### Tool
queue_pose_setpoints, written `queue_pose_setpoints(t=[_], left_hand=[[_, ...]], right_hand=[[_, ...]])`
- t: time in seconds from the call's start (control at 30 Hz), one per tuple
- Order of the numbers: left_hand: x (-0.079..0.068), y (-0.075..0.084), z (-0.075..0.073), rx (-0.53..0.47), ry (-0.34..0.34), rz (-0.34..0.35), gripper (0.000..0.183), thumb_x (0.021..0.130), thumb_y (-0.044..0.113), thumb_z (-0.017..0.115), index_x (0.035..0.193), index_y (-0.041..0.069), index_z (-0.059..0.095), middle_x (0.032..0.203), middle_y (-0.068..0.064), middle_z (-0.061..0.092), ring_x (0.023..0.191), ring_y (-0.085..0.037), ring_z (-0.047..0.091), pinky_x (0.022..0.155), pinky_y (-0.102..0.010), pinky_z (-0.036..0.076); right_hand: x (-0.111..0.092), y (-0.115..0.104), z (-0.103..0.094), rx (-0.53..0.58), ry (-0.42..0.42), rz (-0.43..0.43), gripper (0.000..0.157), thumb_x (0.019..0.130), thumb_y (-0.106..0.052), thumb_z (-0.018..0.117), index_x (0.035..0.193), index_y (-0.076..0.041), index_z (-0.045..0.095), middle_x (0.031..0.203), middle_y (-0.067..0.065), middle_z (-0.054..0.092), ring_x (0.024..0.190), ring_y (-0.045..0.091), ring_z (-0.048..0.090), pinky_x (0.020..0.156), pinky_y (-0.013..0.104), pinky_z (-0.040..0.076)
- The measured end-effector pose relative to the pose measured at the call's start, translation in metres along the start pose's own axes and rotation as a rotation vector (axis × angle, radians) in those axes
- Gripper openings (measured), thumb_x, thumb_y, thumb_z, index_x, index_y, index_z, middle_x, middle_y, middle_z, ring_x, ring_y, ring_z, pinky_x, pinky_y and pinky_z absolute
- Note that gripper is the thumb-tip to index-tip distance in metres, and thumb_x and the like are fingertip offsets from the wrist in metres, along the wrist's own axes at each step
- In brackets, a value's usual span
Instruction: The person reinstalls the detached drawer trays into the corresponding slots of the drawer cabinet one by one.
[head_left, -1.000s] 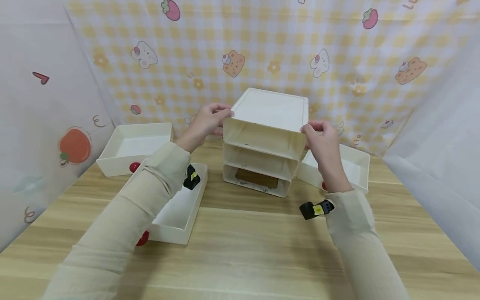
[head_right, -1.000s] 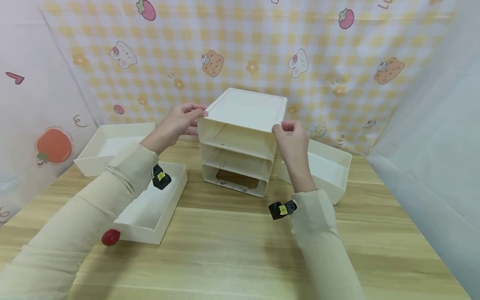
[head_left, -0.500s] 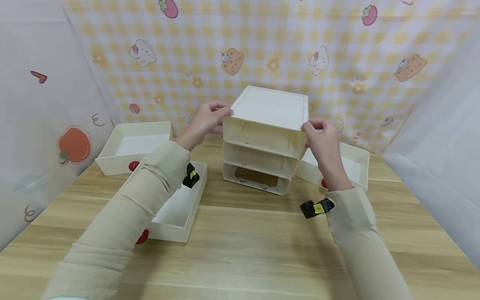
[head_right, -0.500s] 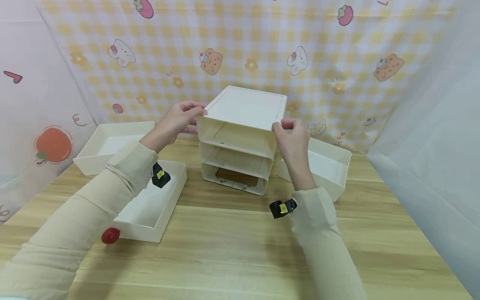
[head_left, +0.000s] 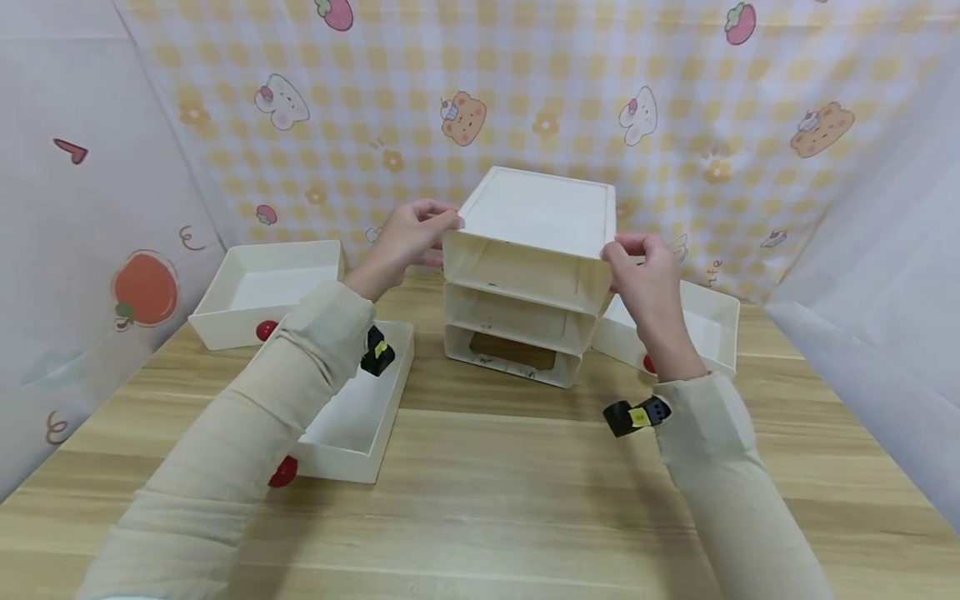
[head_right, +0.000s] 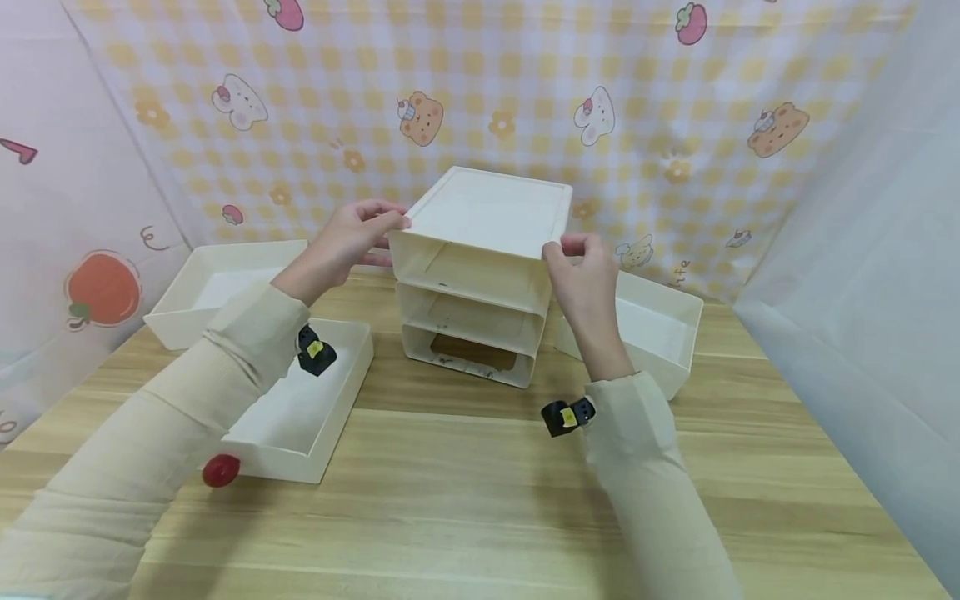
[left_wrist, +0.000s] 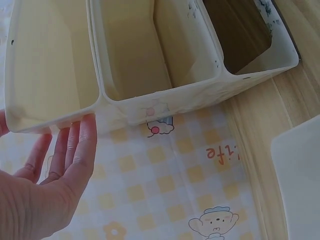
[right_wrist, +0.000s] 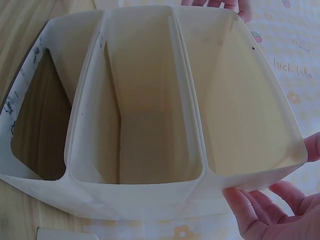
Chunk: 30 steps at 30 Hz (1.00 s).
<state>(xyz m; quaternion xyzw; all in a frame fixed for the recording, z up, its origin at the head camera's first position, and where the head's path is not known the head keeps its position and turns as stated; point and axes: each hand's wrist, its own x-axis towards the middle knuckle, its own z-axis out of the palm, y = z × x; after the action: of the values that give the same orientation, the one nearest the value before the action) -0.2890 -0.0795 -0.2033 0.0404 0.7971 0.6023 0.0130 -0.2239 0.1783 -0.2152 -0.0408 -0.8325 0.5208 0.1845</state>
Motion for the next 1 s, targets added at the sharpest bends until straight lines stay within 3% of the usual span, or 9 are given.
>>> queue_pose_setpoints(t=[1.0], left_hand=[[-0.014,-0.001,-0.011,-0.027,-0.031,-0.001,0.037,0.089,0.023,0.057,0.124,0.014,0.056,0.123,-0.005,0.055,0.102,-0.026,0.061,0.08,-0.034,0.056]], right_hand=[[-0.018,-0.008,-0.001,-0.046,-0.03,-0.032,0.039,0.088,-0.026,0.048,0.12,-0.003,0.053,0.108,0.001,0.051,0.067,0.009,0.053,0.063,0.016,0.052]])
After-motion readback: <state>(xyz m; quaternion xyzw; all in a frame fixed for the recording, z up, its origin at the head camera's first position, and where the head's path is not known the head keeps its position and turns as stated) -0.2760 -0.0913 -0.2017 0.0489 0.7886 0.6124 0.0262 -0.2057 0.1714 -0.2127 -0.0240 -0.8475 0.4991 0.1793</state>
